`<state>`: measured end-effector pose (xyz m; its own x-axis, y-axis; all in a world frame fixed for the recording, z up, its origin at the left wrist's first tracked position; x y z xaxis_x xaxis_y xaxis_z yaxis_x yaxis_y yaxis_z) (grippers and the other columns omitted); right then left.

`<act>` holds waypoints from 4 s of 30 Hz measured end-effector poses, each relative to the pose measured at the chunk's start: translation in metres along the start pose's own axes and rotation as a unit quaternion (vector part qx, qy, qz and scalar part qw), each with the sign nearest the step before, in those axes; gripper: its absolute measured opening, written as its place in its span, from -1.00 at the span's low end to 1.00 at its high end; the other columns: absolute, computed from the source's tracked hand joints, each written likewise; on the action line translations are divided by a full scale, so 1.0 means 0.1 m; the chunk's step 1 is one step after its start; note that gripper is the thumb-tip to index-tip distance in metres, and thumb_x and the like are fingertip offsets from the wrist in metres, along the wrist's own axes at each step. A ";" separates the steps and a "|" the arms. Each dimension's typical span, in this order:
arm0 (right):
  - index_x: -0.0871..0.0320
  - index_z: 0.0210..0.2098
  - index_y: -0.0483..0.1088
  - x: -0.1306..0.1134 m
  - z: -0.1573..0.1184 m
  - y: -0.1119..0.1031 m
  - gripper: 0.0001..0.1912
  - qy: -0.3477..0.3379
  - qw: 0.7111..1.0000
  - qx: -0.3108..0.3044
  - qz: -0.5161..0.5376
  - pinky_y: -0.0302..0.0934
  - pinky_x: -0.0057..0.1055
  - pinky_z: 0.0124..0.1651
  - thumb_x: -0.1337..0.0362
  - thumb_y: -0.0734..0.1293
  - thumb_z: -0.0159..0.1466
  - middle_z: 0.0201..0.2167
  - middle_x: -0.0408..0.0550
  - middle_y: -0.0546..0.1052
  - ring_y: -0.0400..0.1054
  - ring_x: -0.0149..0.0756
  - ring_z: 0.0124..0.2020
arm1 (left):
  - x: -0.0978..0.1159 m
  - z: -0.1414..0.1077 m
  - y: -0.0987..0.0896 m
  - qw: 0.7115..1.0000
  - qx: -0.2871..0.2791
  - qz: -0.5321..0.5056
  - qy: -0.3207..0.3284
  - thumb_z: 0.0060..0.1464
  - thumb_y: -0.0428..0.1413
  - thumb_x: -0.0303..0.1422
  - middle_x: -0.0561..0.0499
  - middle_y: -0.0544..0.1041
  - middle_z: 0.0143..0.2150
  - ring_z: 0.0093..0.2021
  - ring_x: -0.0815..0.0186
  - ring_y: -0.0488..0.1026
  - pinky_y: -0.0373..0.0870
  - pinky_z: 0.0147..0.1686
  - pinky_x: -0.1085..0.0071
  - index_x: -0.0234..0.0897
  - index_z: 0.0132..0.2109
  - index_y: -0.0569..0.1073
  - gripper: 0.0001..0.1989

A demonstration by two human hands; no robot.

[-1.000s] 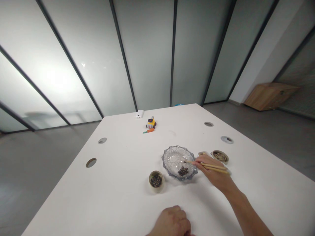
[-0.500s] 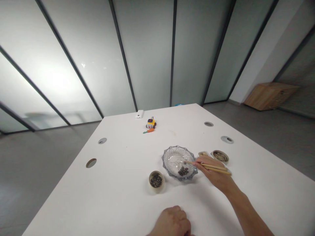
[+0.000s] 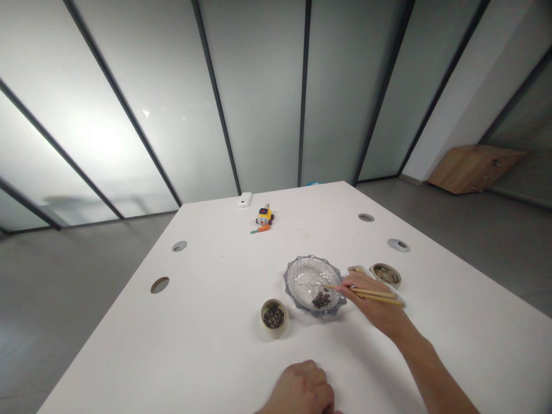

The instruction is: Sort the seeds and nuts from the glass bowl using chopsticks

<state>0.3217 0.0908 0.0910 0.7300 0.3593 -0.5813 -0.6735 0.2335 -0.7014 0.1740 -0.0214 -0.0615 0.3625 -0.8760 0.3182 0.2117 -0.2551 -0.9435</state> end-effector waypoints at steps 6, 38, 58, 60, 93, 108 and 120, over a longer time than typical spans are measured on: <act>0.03 -0.38 0.44 -0.01 0.00 -0.06 -0.64 -0.007 1.000 0.018 0.013 0.34 -0.27 -0.17 0.00 0.25 0.45 -0.39 -0.11 0.55 0.42 -0.22 -0.31 | 0.01 0.00 -0.01 1.000 0.021 0.008 0.005 0.20 0.29 -0.12 0.10 0.49 -0.47 -0.38 0.31 0.42 0.23 -0.38 0.39 -0.21 -0.41 0.42 -0.65; 0.00 -0.35 0.57 -0.46 -0.07 -0.07 -0.69 -0.031 0.981 0.136 0.134 0.43 -0.23 -0.20 -0.01 0.33 0.40 -0.37 -0.05 0.66 0.55 -0.16 -0.30 | 0.03 -0.02 -0.14 1.000 0.015 -0.006 -0.001 0.21 0.29 -0.14 0.09 0.51 -0.43 -0.35 0.32 0.43 0.25 -0.35 0.41 -0.23 -0.40 0.43 -0.66; 0.01 -0.32 0.49 -0.13 0.01 0.03 -0.66 0.021 1.000 -0.011 0.009 0.38 -0.30 -0.20 -0.04 0.26 0.44 -0.36 -0.11 0.60 0.49 -0.21 -0.30 | 0.01 0.00 -0.02 1.000 0.007 -0.003 0.003 0.21 0.28 -0.12 0.08 0.50 -0.44 -0.37 0.31 0.40 0.24 -0.35 0.41 -0.23 -0.39 0.44 -0.66; 0.00 -0.34 0.50 -0.19 0.02 0.05 -0.67 0.009 1.000 -0.029 0.008 0.38 -0.30 -0.17 0.00 0.27 0.45 -0.35 -0.11 0.61 0.49 -0.22 -0.29 | 0.01 0.00 -0.03 1.000 0.003 -0.004 -0.001 0.20 0.29 -0.12 0.08 0.50 -0.45 -0.37 0.31 0.40 0.23 -0.35 0.42 -0.23 -0.39 0.44 -0.66; 0.04 -0.31 0.55 -0.10 0.03 0.13 -0.65 0.014 0.997 -0.025 0.069 0.39 -0.24 -0.07 -0.01 0.28 0.44 -0.30 -0.07 0.61 0.48 -0.20 -0.23 | 0.03 0.01 -0.09 1.000 -0.006 -0.005 0.000 0.15 0.35 -0.16 0.11 0.51 -0.43 -0.37 0.32 0.39 0.23 -0.36 0.40 -0.22 -0.40 0.43 -0.67; 0.00 -0.32 0.54 -0.13 0.01 -0.07 -0.73 -0.008 0.995 0.059 0.077 0.39 -0.27 -0.10 0.05 0.33 0.42 -0.32 -0.10 0.63 0.49 -0.21 -0.25 | 0.02 -0.02 -0.10 1.000 0.011 0.000 0.000 0.13 0.36 -0.15 0.11 0.50 -0.44 -0.38 0.32 0.39 0.21 -0.39 0.40 -0.22 -0.40 0.43 -0.66; 0.03 -0.40 0.57 -0.58 -0.02 0.13 -0.62 -0.013 0.976 0.048 0.211 0.45 -0.26 -0.21 -0.06 0.33 0.38 -0.39 -0.02 0.63 0.52 -0.18 -0.31 | 0.06 0.01 -0.14 1.000 0.009 -0.002 0.010 0.19 0.32 -0.14 0.11 0.49 -0.44 -0.37 0.32 0.40 0.22 -0.37 0.40 -0.23 -0.40 0.41 -0.65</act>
<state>0.2713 0.0709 0.1146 0.3820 0.4647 -0.7989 -0.9227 0.1423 -0.3584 0.1744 -0.0227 -0.0462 0.3428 -0.8833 0.3199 0.2297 -0.2514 -0.9402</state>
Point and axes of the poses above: each hand's wrist, its own z-axis towards the middle knuckle, its own y-axis out of the palm, x = y × z, the point moved 10 cm from there along z, towards the middle knuckle
